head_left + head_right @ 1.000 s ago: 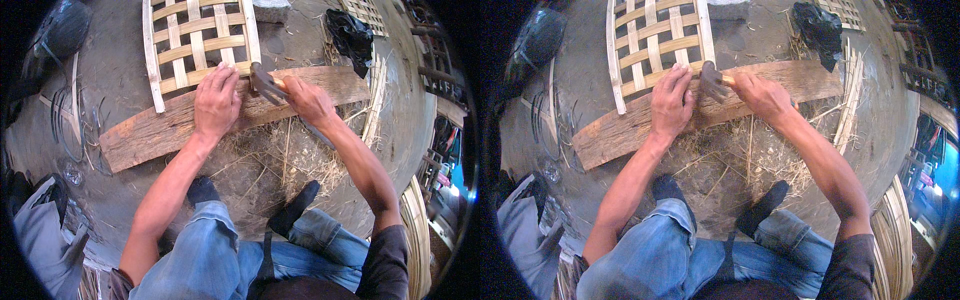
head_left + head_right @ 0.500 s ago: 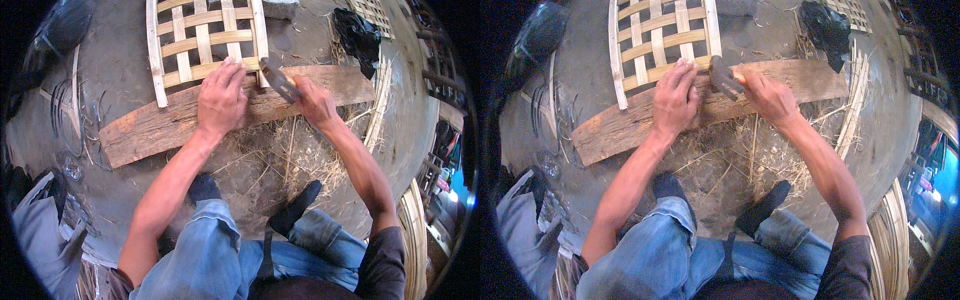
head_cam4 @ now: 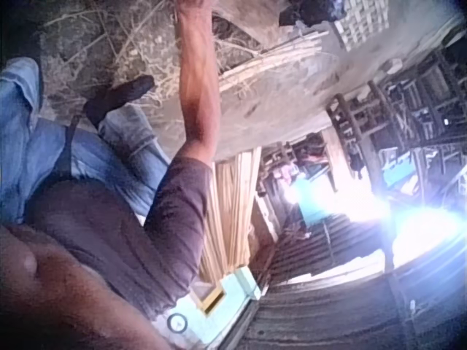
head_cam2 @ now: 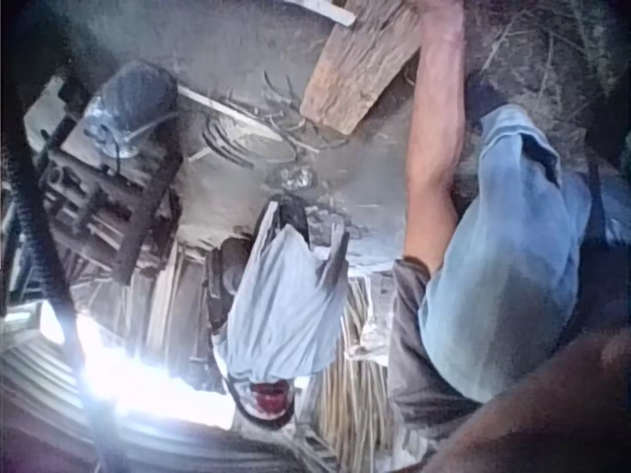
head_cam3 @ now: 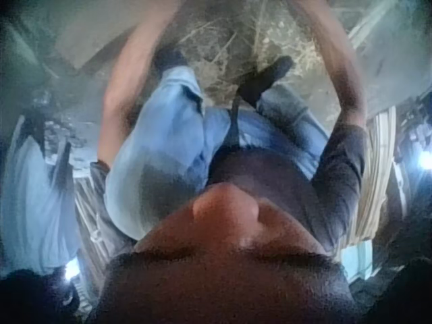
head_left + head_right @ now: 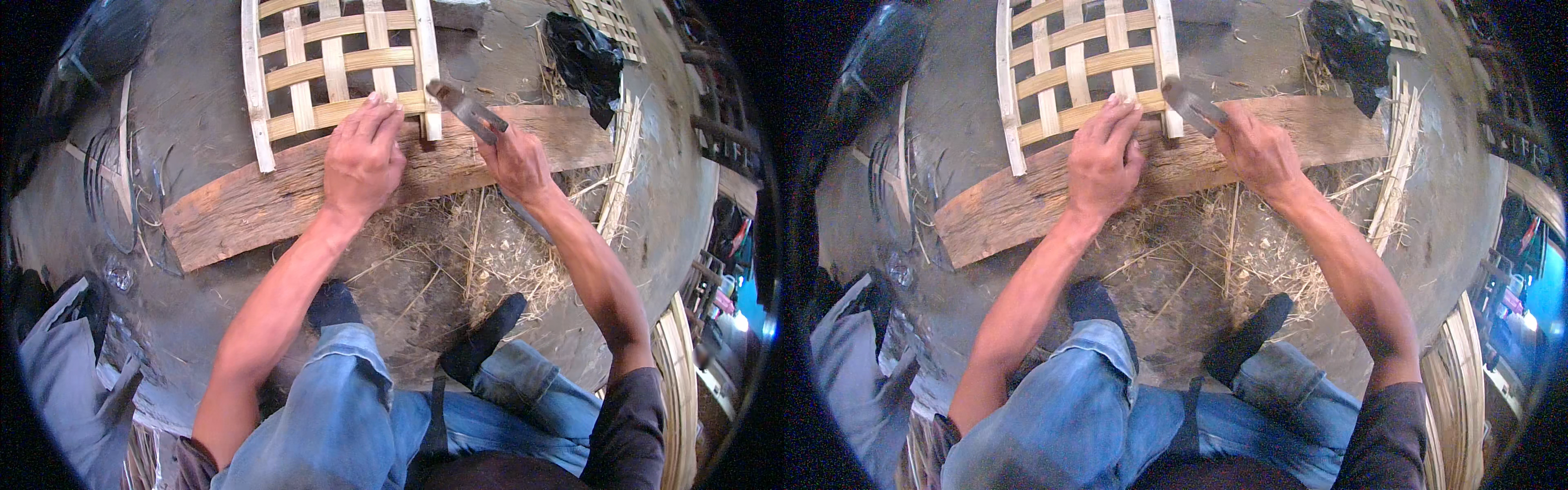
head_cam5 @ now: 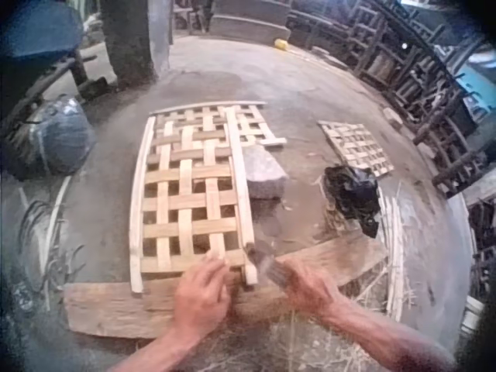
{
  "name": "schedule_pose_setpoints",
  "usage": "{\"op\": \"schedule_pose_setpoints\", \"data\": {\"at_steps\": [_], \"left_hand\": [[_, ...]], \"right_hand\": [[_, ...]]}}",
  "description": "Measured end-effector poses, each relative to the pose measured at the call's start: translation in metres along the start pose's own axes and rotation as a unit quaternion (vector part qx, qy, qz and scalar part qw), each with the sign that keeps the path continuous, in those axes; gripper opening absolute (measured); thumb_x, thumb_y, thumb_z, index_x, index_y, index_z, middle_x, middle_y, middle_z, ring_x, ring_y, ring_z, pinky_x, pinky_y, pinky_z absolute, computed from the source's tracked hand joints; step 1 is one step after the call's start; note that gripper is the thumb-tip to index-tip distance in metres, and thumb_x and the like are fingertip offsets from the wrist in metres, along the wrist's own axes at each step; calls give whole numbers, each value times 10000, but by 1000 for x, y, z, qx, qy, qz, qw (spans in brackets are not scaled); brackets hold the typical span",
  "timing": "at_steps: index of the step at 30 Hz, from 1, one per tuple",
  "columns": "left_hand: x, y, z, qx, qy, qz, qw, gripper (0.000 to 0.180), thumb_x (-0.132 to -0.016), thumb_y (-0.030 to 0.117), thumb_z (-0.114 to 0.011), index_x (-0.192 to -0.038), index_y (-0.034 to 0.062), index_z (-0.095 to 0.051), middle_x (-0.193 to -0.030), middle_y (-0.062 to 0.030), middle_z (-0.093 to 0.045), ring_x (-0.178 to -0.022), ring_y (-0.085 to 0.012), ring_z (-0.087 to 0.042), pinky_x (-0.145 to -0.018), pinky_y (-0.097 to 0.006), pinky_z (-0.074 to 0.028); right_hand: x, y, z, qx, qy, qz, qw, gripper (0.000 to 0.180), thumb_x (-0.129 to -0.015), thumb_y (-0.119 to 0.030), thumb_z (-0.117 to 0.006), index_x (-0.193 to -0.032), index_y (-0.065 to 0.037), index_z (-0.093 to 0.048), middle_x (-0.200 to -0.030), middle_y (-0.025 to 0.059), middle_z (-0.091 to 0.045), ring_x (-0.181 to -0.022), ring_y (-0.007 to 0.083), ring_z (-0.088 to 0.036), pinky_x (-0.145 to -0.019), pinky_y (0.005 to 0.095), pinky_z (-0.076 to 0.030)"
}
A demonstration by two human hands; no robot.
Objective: The person weaves thin bamboo strips into a lattice frame, using a knife to trim edges and a hammer to secure the strips. They repeatedly adjust the lattice and tap the strips into place.
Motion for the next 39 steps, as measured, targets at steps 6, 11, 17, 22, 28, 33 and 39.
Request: {"op": "schedule_pose_setpoints", "data": {"at_steps": [6,11,17,22,28,33,39], "left_hand": [[0,1,2,0,3,1,1000,410,-759,16,-666,-1166,50,-699,-1234,-106,-669,-1269,-279,-591,-1070,-416,-484],[-1,1,-1,-2,13,-10,1000,395,-767,19,-662,-1157,52,-706,-1223,-102,-677,-1262,-277,-596,-1065,-413,-490],[1,0,2,13,7,-2,1000,401,-771,25,-659,-1169,53,-699,-1214,-105,-672,-1247,-286,-599,-1056,-426,-490],[3,0,1,15,-4,-4,1000,466,-768,28,-671,-1233,46,-648,-1263,-126,-626,-1275,-315,-571,-1060,-447,-472],[1,1,4,19,-13,-3,1000,465,-772,33,-678,-1236,49,-644,-1271,-126,-615,-1275,-326,-564,-1063,-450,-466],[3,-2,6,4,-17,-2,1000,461,-780,38,-679,-1240,56,-645,-1276,-125,-612,-1281,-330,-559,-1065,-455,-462],[-4,5,9,17,-7,-10,1000,510,-773,59,-701,-1278,77,-629,-1274,-123,-596,-1272,-324,-553,-1054,-452,-463]], "right_hand": [[6,-4,7,-27,1,53,998,361,-864,-95,-706,-1191,-67,-555,-860,178,-686,-739,360,-694,-600,455,-556],[5,-7,8,-48,26,50,997,376,-846,-97,-714,-1185,-69,-552,-871,177,-688,-762,371,-693,-629,458,-561],[19,-4,20,-41,47,-48,997,276,-953,-169,-645,-1192,-77,-540,-935,158,-707,-804,408,-684,-668,494,-553],[30,26,19,18,56,-145,988,279,-964,-243,-647,-1172,-82,-554,-987,165,-682,-840,421,-671,-665,500,-535],[30,29,20,108,44,-165,979,233,-929,-188,-655,-1125,-69,-614,-1014,170,-635,-932,385,-646,-769,502,-526],[-35,-9,18,-153,155,-115,969,195,-926,-167,-638,-1072,-49,-693,-942,168,-678,-910,418,-645,-822,502,-528],[-111,14,-26,-388,-136,-308,858,215,-927,-144,-673,-1058,23,-705,-841,78,-684,-767,142,-664,-635,272,-563]]}}
Point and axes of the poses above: each hand's wrist, its own x-axis away from the middle knuckle, its own z-axis out of the back of the hand, y = z × x, the point moved 5 cm from there along -x, towards the middle knuckle
